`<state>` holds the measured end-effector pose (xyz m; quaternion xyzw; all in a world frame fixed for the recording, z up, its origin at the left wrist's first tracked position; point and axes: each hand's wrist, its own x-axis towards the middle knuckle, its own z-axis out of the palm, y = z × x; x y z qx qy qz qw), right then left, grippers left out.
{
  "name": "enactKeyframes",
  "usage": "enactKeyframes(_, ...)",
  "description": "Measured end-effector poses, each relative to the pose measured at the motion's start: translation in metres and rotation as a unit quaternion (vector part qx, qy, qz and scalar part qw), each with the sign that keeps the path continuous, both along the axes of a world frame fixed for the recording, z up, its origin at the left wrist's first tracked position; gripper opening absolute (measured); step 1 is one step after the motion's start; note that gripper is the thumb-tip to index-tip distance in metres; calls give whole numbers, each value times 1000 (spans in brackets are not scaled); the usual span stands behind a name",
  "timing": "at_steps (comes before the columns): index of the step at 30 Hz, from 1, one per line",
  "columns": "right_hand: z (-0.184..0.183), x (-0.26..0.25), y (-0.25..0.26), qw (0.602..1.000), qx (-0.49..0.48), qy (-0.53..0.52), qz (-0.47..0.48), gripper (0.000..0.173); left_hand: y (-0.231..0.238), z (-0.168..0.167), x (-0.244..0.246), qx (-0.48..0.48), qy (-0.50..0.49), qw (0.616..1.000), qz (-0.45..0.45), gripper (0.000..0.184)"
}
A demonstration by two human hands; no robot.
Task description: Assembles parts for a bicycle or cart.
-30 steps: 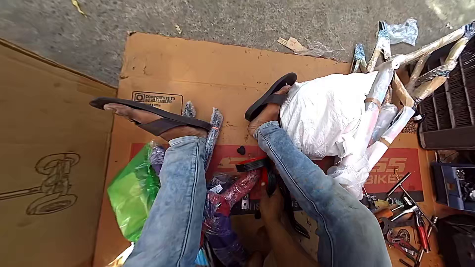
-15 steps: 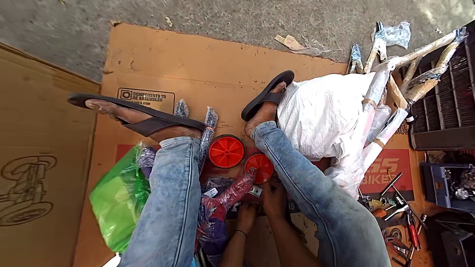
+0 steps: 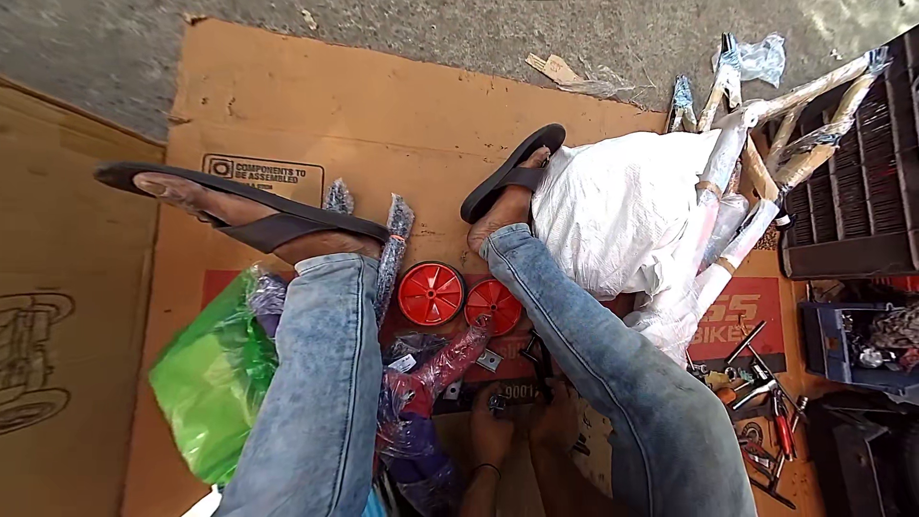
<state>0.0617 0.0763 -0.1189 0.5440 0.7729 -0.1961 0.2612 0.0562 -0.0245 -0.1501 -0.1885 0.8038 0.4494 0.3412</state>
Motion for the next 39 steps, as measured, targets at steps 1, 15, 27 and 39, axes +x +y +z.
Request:
enactKeyframes(1,0,2,0,1000,8,-13,3,34,1,1,4,8,8,1000,17,62)
enactKeyframes(15,35,-7,-11,997,-8,40,-58,33,-9,26,0,-4,-27,999,21,75)
enactKeyframes(27,145,-14,-35,821,-228,514,-98,28,-33,-7,16,-182,29,983,17,43)
enactKeyframes(39,175,-45,77,677,-498,522,-145,48,13,54,-118,-208,440,855,-182,33)
